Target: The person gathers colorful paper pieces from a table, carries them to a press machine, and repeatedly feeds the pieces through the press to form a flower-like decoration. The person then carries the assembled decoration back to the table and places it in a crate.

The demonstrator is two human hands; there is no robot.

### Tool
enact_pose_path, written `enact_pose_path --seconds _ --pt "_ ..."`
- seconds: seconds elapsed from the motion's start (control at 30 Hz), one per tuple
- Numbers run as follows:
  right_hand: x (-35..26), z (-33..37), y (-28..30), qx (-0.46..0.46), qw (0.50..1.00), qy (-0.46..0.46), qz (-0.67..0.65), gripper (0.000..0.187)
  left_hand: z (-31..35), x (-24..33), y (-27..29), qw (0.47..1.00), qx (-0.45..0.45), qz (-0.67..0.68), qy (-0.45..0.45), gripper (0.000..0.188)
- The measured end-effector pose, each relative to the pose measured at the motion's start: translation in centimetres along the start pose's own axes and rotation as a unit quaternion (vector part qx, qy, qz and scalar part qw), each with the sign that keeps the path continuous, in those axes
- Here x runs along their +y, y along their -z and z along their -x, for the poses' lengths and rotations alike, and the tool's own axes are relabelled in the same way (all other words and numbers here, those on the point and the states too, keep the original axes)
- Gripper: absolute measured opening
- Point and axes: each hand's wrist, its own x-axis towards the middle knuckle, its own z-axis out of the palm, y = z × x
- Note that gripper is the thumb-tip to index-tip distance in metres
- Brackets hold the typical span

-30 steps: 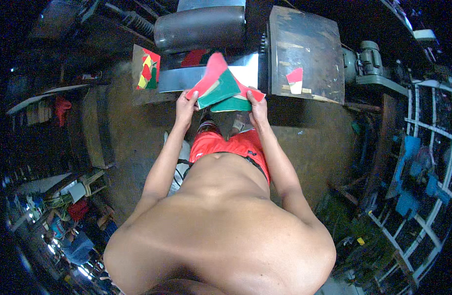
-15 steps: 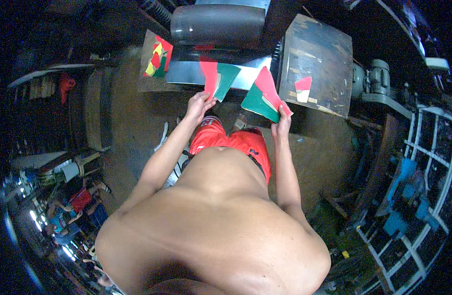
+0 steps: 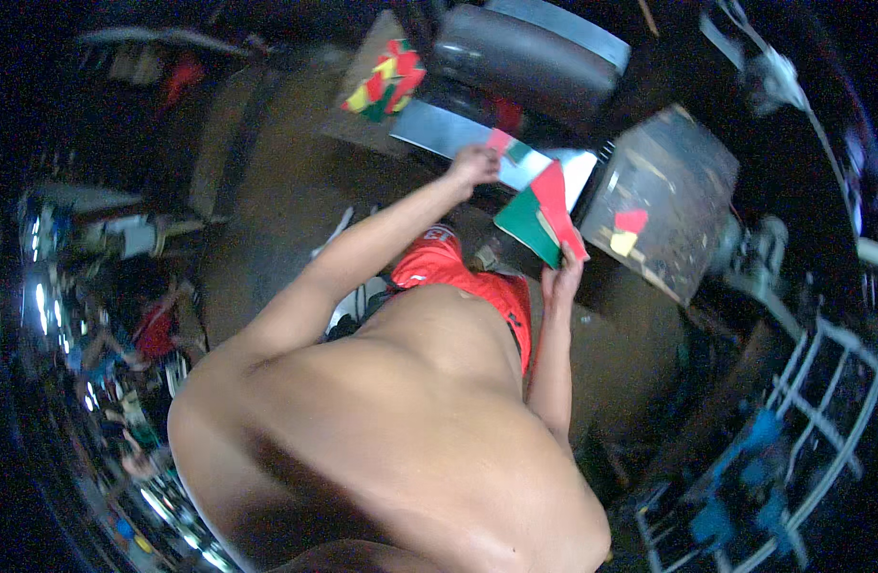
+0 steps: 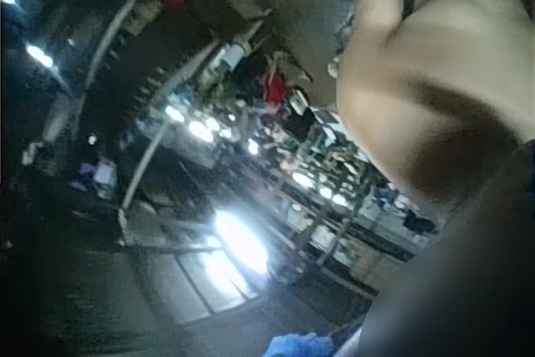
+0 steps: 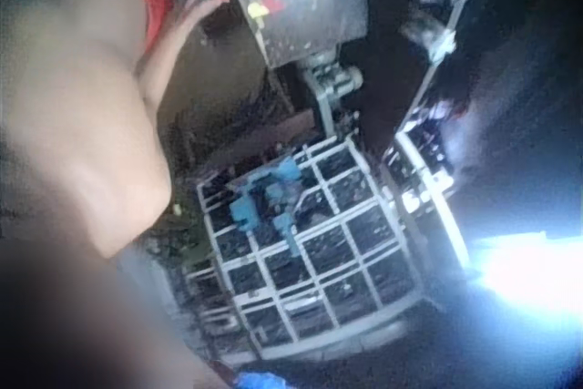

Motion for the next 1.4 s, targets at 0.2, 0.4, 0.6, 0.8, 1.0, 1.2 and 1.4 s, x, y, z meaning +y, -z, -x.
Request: enact_pose_path --seconds 0.2,0.4,0.6,0.8,1.0,1.2,1.4 --pt "1.8 5.0 1.0 -0.030 0.996 -0.079 0.024 0.030 11.6 -2.6 3.9 0.916 -0.185 -0.343 -0.101 0.041" --pt "0.8 8.6 -1.1 -0.095 0.984 -0.120 0.092 0.035 20.0 -1.4 6.1 0.962 -0.165 -0.192 -0.102 0.039" --pt "-0.2 6.2 -6.7 -0.159 0.943 -0.057 0.286 0.059 16.2 -2.6 10.3 0.955 -0.116 -0.204 -0.181 0.039" --pt "-2.7 -6.1 -2.9 0.049 0.981 0.065 0.174 0.035 7.5 -3.2 10.4 0.993 -0.008 -0.111 0.040 0.035" --pt "-6.2 -10.3 5.4 0.211 0.957 0.123 0.158 0.028 4.8 -1.9 4.4 0.993 0.004 -0.004 0.119 0.023" --pt "-8.6 -18.2 14.0 0.362 0.848 0.111 0.371 0.034 0.3 -1.4 -3.3 0.996 0.043 0.002 0.075 0.025" --pt "-12.8 -25.4 17.8 0.469 0.668 0.022 0.577 0.062 -4.3 0.9 -9.3 0.994 0.090 -0.019 0.051 0.026"
